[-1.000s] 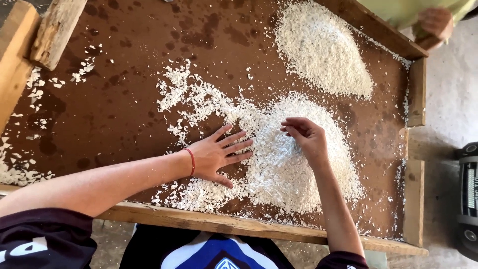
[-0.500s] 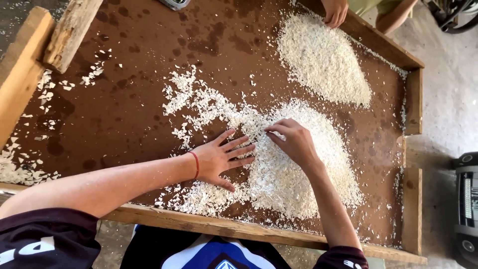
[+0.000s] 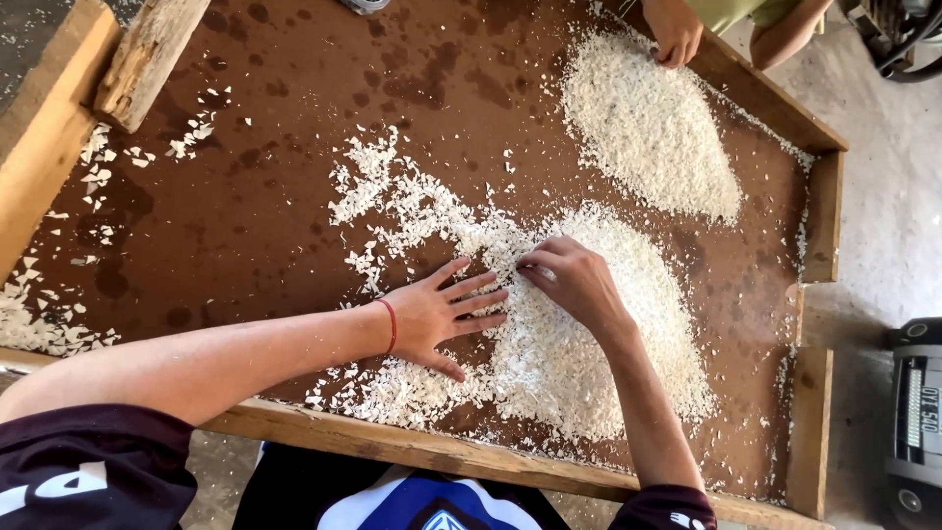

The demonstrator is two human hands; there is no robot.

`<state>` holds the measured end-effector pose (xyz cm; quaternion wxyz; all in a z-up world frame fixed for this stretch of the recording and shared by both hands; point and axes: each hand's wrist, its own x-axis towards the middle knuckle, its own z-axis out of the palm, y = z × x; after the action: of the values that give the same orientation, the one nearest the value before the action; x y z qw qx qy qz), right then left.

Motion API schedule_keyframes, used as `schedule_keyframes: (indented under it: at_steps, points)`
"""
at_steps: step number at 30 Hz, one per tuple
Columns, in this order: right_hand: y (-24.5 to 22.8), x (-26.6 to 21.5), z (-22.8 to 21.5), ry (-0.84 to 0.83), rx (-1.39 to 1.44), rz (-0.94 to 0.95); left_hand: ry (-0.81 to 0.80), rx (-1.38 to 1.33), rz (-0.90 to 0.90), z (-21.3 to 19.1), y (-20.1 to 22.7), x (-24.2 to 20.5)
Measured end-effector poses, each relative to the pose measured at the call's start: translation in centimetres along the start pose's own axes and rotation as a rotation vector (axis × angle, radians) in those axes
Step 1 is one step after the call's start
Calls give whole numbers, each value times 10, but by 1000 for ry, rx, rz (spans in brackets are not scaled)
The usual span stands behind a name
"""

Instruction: The person spreads white granular material on a wooden tray and picks out small dark objects by hand, placing them into a plastic container. A coworker assists by adding more material and performing similar sorting actions.

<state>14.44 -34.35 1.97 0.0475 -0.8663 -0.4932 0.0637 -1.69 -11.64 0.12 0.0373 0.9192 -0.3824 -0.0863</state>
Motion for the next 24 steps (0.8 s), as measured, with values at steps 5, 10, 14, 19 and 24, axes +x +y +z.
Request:
schedule_keyframes:
  at_steps: [5,10,14,19,24]
  points:
    - [22,-4,14,34,8,7,-6,6,-10,1,1,0]
    - [16,-6,16,83,15,-7,2,11,-9,2,0,0]
    - [20,-6,17,58,-24,5,22,18,-16,3,1,1]
    - [17,-7,17,74,-34,5,29,15,-14,8,0,2]
    - [15,-6,15,52,-8,9,58,12,-13,13,0,4]
